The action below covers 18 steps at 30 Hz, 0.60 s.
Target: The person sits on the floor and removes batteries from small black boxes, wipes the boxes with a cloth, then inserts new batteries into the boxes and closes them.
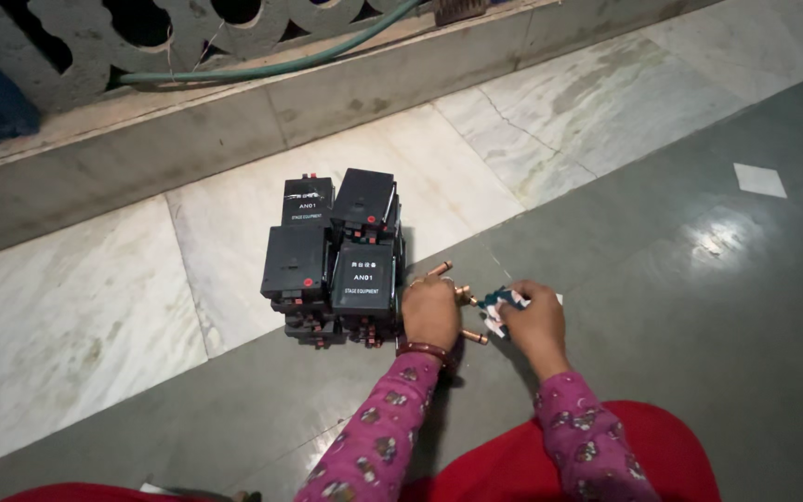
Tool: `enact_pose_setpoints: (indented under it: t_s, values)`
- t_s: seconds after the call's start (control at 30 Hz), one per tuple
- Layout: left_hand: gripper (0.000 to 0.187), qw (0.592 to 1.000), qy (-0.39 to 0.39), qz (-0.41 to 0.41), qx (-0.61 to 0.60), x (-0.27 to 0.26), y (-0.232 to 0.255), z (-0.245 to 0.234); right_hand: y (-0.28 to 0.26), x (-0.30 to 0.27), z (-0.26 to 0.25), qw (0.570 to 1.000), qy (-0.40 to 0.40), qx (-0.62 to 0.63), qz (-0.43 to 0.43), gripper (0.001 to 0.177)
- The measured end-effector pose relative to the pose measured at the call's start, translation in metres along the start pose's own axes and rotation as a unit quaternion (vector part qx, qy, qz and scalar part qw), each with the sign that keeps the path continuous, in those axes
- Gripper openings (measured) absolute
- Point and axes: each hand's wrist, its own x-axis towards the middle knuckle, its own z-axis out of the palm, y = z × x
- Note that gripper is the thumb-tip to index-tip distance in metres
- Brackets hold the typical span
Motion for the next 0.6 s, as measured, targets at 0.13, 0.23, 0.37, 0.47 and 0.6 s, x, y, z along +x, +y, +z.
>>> enact_pose_setpoints:
  t_s: [0.13, 0.23, 0.37, 0.47, 0.6]
  values:
    - [0.014, 0.945, 0.001, -0.183, -0.272, 0.002, 0.008, -0.015, -0.026, -0.007, -0.003, 0.969, -0.014, 0.245, 0.040, 0.020]
    - [0.025, 0.788, -0.052, -0.277, -0.548, -0.007, 0.010, -0.029, -0.054, -0.028, 0.000, 0.930, -0.028, 0.365, 0.016, 0.018]
    - [0.038, 0.748, -0.026, -0.235, -0.621, -0.035, 0.001, -0.060, -0.086, -0.078, -0.002, 0.935, -0.043, 0.341, -0.082, 0.017]
    - [0.040, 0.714, -0.027, -0.199, -0.670, -0.052, 0.002, -0.085, -0.106, -0.101, -0.015, 0.938, -0.015, 0.270, -0.216, 0.019]
    - [0.040, 0.741, -0.068, -0.188, -0.642, -0.067, 0.011, -0.109, -0.126, -0.102, -0.027, 0.928, 0.037, 0.272, -0.250, 0.022]
